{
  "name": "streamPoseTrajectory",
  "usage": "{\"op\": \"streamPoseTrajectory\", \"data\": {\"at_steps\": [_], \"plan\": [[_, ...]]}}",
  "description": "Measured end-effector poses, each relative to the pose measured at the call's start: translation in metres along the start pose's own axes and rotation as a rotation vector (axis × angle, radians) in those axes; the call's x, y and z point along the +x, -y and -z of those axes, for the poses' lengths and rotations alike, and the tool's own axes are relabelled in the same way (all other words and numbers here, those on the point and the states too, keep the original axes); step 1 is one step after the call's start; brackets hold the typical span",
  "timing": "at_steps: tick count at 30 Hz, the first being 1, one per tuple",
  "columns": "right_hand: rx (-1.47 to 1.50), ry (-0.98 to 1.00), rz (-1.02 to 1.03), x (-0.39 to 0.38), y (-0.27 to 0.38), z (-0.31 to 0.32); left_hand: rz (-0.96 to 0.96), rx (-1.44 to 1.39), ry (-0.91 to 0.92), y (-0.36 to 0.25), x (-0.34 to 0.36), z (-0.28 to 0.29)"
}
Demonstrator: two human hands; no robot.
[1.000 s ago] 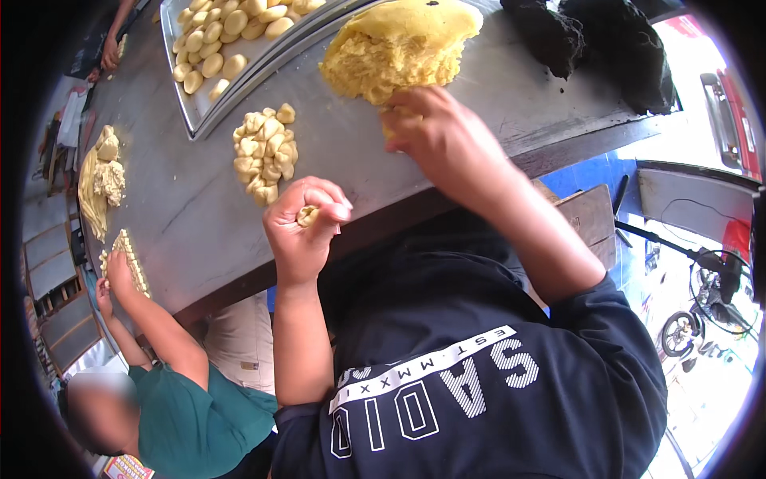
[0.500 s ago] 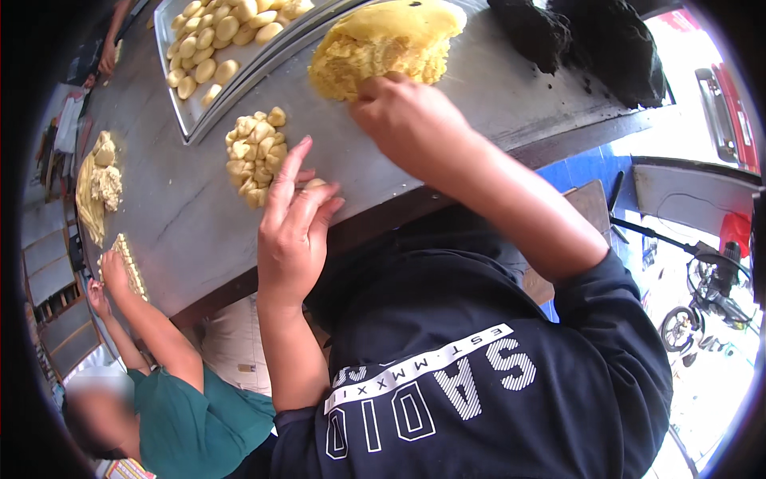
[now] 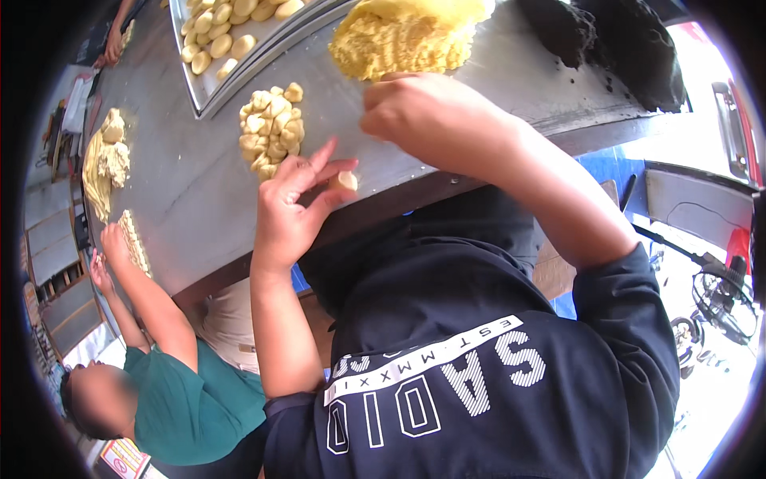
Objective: The person shapes pieces of yellow dough into small rounds, placing them onto a metal tray alongside several others.
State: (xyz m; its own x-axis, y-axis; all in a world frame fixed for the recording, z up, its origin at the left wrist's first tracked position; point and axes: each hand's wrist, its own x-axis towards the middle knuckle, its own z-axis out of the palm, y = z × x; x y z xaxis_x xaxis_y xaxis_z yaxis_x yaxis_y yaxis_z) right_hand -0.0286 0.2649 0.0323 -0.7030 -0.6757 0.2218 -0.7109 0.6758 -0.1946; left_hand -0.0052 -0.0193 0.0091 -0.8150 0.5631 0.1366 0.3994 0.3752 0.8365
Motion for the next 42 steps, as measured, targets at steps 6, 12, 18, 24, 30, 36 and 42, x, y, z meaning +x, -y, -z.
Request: {"op": "streamPoseTrajectory", "data": {"at_steps": [6,12,18,24,30,36,42], "plan": [[0.158,-0.177,-0.237,-0.033,0.001,-0.021,0.16,-0.288,-0.139,0.01,-0.018,-0.015],[0.285,-0.39,-0.339,-0.049,0.021,-0.018,-0.072,0.346,-0.272,-0.004,-0.019,-0.032],[0.217,-0.364,-0.431,-0.049,0.03,-0.029,0.077,-0.123,-0.221,-0.023,-0.025,-0.039],[0.317,-0.185,-0.024,-0.026,0.018,-0.028,-0.23,0.386,-0.07,-0.001,-0.012,-0.004],[0.457,-0.18,-0.018,-0.073,0.005,-0.012,-0.188,0.482,0.024,0.0,-0.003,-0.001],[0.334,-0.355,-0.279,-0.1,-0.003,-0.01,-0.241,0.506,-0.414,-0.004,-0.033,-0.038],[0.478,-0.162,-0.046,-0.083,-0.002,-0.005,-0.14,0.602,-0.336,-0.007,-0.026,-0.036]]}}
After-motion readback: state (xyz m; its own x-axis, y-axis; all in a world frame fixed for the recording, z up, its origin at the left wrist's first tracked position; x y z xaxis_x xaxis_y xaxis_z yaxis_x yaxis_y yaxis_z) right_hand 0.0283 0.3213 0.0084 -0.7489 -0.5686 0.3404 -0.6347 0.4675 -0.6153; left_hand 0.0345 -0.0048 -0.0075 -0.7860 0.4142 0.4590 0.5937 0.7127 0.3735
